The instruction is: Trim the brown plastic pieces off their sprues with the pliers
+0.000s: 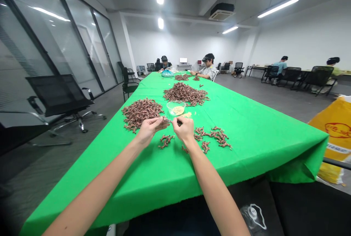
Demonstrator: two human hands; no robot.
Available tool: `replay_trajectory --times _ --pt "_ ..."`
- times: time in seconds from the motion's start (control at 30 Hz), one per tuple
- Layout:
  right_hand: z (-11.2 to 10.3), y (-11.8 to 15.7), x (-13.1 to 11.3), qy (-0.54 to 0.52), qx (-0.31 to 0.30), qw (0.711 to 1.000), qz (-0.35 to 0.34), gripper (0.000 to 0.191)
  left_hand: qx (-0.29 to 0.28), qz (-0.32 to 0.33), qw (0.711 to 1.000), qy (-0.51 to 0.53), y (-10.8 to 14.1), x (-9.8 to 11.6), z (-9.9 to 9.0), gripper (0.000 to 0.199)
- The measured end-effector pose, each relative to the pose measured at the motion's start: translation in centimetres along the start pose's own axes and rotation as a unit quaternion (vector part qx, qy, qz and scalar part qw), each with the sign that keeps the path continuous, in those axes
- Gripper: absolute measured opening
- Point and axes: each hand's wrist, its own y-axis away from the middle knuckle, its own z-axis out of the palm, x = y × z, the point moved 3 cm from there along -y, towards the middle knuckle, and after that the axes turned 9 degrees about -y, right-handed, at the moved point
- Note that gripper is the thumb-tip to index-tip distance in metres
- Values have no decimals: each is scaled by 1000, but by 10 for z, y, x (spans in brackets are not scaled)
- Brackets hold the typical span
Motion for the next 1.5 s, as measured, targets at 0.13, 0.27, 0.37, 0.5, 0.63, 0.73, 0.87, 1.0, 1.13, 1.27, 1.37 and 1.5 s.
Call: replay_trajectory --times 0.13,0.27,0.37,0.5,0.63,0.73,0.87,1.0,1.13,1.27,1.37,1.5 --pt "-2 0 0 -3 3 1000 -2 38 11 -21 1000 10 0 -1 -1 37" --pt "-1 -1 -3 -6 0 1000 -8 38 11 -16 1000 5 0 -2 -2 36" --pt "-1 0 -3 -5 1 1000 -13 38 10 -7 1000 2 0 -3 -2 36" --pt "0 0 0 2 2 1000 -17 38 7 0 1000 -2 0 -2 -2 36" --pt "0 0 0 9 -1 1000 -9 39 5 -2 1000 -6 1 0 -2 36" --pt "0 0 -1 16 -6 1000 0 40 2 3 1000 -12 1 0 -2 36" --pt "0 -1 1 13 -13 1000 12 41 4 24 999 -45 1 1 -2 38" --pt "3 -1 8 -49 -73 991 102 40 17 107 979 -172 3 9 -6 33" --pt "9 3 17 -174 -170 936 255 38 16 182 942 -282 5 19 -13 26" --pt "12 6 19 -251 -205 894 311 39 -10 173 946 -276 4 20 -13 27" --pt "8 1 15 -204 -144 941 227 40 -8 115 977 -178 1 14 -10 34" --pt "-4 -1 1 -24 -2 1000 18 36 -4 29 998 -50 0 6 -7 39"
